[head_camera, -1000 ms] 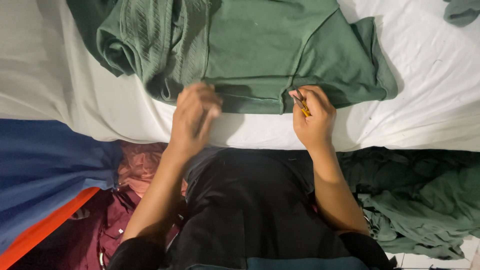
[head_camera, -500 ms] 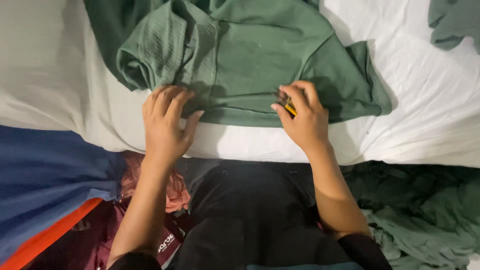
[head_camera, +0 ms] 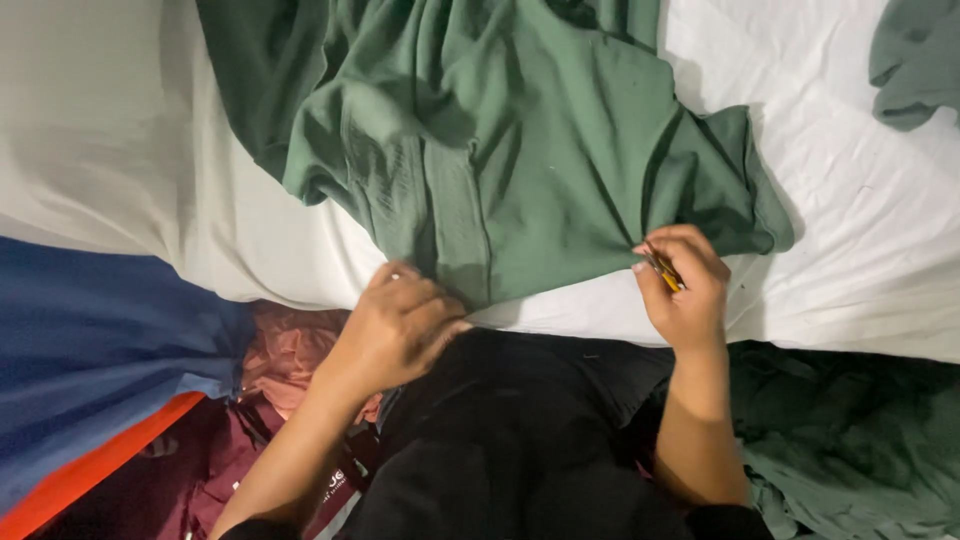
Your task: Trimming excess threads and fabric from a green garment using thread snips
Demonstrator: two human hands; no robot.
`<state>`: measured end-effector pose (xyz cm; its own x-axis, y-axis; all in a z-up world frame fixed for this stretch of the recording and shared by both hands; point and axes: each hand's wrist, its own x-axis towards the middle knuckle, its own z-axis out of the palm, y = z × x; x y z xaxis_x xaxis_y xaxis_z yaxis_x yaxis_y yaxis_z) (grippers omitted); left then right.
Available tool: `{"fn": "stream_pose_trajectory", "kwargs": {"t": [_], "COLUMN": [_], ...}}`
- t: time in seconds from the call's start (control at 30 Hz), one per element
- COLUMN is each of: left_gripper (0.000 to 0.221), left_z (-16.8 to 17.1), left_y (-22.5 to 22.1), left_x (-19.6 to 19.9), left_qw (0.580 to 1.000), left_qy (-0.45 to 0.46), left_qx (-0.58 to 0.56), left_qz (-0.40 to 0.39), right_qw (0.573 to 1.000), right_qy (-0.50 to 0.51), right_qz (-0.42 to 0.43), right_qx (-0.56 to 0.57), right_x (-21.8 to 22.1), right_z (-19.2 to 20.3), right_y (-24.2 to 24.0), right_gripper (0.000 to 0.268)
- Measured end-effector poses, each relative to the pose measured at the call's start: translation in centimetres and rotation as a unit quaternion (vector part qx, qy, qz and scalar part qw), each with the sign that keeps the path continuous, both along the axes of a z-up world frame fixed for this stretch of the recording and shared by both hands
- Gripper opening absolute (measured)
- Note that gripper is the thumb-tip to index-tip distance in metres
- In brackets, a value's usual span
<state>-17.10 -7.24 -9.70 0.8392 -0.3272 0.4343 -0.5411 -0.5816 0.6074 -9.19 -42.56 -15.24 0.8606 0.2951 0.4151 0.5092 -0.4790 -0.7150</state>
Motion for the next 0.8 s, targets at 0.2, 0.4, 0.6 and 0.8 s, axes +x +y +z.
{"fn": "stream_pose_trajectory", "kwargs": {"t": [0.2, 0.4, 0.6, 0.8], "left_gripper": [0.024, 0.045, 0.027, 0.029], "left_z": [-1.4, -3.6, -5.0, -5.2], "left_y": [1.8, 3.3, 5.9, 7.2], "left_x": [2.3, 4.2, -0.8, -5.3], "left_qw": [0.983, 0.936, 0.944, 0.898], "left_qy": [0.002, -0.005, -0.002, 0.082], "left_qx": [0.059, 0.190, -0.076, -0.093], "left_qz": [0.174, 0.295, 0.322, 0.421], "right_qw": [0.998, 0.997, 0.994, 0.991], "right_qy": [-0.036, -0.074, -0.099, -0.122], "right_qz": [-0.051, -0.022, -0.041, -0.044], "right_qx": [-0.003, 0.024, -0.003, -0.018], "right_x": [-1.0, -0.2, 0.4, 0.0], "right_z": [0.9, 3.4, 3.2, 4.0], "right_y": [1.0, 6.0, 6.8, 8.3], "right_gripper": [0.008, 0.005, 0.008, 0.008]}}
